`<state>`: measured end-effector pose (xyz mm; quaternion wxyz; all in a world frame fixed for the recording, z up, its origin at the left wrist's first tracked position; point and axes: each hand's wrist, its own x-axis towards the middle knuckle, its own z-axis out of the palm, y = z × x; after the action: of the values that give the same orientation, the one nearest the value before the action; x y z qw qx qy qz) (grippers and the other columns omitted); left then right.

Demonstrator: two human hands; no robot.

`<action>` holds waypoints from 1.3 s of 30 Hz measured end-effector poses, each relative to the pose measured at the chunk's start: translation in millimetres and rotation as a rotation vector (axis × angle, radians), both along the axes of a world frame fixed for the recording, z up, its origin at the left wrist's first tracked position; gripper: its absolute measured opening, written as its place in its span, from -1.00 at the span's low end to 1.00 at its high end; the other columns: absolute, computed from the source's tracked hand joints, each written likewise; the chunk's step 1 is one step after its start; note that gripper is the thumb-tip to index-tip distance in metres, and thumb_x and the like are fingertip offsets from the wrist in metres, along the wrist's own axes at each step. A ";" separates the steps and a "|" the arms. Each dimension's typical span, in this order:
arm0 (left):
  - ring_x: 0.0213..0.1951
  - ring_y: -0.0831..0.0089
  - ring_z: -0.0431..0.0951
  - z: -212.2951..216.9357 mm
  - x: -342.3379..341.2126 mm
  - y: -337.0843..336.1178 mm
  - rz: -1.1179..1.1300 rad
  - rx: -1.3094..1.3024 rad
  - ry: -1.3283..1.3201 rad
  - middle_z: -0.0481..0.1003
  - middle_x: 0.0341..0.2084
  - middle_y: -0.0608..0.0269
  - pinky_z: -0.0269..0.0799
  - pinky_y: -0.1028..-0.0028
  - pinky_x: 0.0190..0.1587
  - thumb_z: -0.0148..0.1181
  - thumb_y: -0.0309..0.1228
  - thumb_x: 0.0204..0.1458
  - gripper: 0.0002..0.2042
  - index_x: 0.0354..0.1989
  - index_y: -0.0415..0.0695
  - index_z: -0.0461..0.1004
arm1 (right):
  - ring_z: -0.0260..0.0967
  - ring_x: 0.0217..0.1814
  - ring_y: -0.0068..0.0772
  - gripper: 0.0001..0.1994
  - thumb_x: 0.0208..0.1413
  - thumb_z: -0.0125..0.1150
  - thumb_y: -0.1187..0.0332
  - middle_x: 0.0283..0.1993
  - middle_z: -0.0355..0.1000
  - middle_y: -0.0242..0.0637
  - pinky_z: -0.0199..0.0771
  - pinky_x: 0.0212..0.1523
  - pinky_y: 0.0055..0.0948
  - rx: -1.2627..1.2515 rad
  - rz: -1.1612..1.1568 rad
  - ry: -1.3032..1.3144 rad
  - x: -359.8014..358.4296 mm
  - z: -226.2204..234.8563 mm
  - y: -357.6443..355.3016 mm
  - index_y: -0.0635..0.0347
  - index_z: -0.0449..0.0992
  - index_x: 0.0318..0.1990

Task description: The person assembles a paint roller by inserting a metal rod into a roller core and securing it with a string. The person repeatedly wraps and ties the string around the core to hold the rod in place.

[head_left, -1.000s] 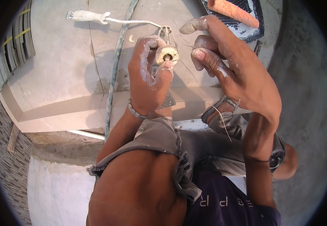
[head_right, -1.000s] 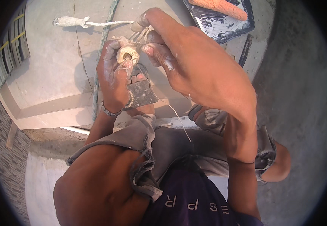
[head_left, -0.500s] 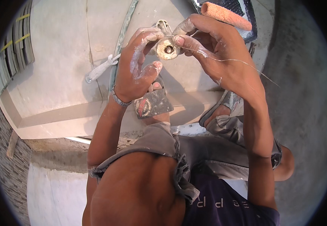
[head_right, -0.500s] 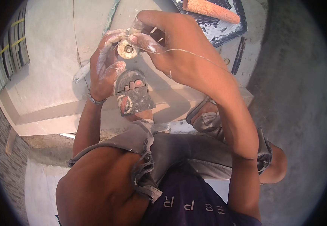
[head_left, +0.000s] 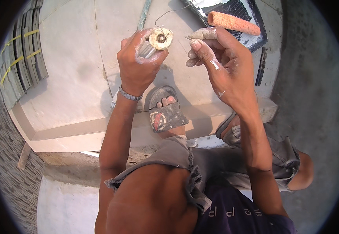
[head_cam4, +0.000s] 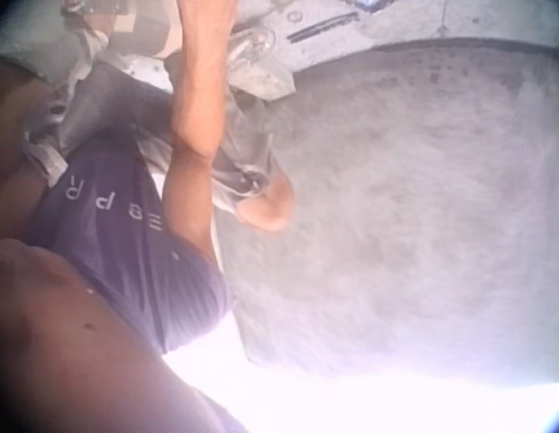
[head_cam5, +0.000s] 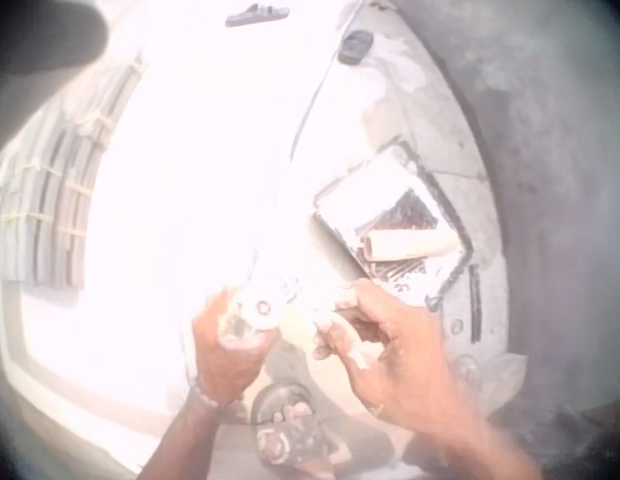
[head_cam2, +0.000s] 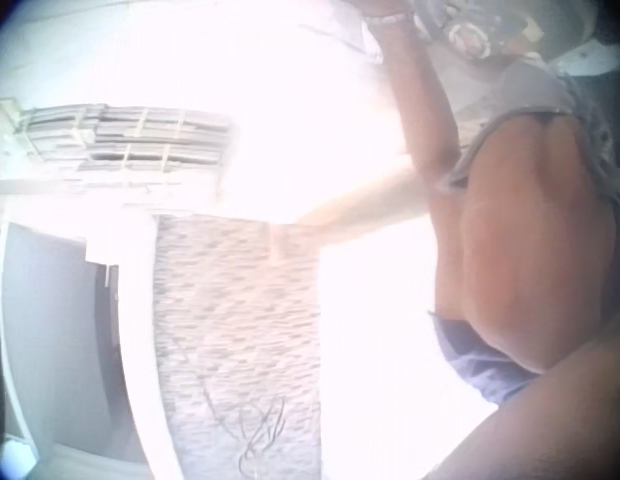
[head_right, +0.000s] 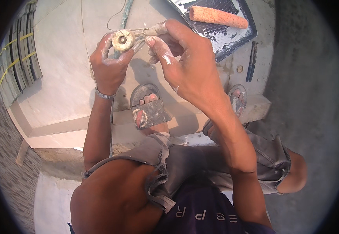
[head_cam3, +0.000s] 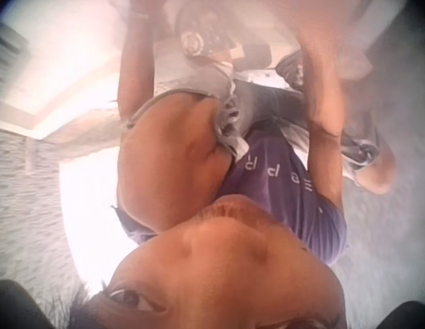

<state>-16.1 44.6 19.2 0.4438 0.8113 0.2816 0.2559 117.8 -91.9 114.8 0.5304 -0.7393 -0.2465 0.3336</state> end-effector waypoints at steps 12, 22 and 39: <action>-0.24 0.31 0.65 -2.4 38.2 -25.7 0.172 0.087 -0.066 0.70 -0.29 0.23 0.40 0.41 -0.04 0.53 -0.42 -0.07 -0.69 -0.11 -0.14 0.66 | 0.68 -0.15 0.03 -0.87 0.30 0.26 0.50 -0.24 0.62 0.10 0.61 -0.11 -0.23 0.056 -0.161 -0.197 -9.5 -25.6 11.4 0.42 0.48 -0.19; -0.15 0.08 0.63 28.7 28.5 -20.2 0.156 -0.276 0.032 0.67 -0.24 0.11 0.42 0.05 0.06 0.52 -0.49 -0.17 -0.60 -0.09 -0.22 0.61 | 0.60 -0.19 -0.32 -0.86 0.34 0.27 0.46 -0.25 0.59 -0.08 0.57 -0.09 -0.37 0.072 -0.124 -0.232 -2.2 -17.2 12.2 0.41 0.50 -0.15; 0.23 -0.19 0.41 22.8 -38.1 -46.8 -0.611 -0.226 0.063 0.48 0.09 -0.15 0.33 0.02 0.28 0.36 -0.59 -0.05 -0.47 0.16 -0.30 0.38 | 0.38 -0.36 -0.58 -0.88 0.39 0.20 0.46 -0.36 0.47 -0.27 0.46 -0.29 -0.46 -0.126 -0.077 0.102 -14.9 -25.3 -59.2 0.37 0.44 -0.15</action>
<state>-54.2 -2.2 42.0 0.5785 0.8114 0.0651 0.0528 103.0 -151.2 89.4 0.5072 -0.7622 -0.1690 0.3652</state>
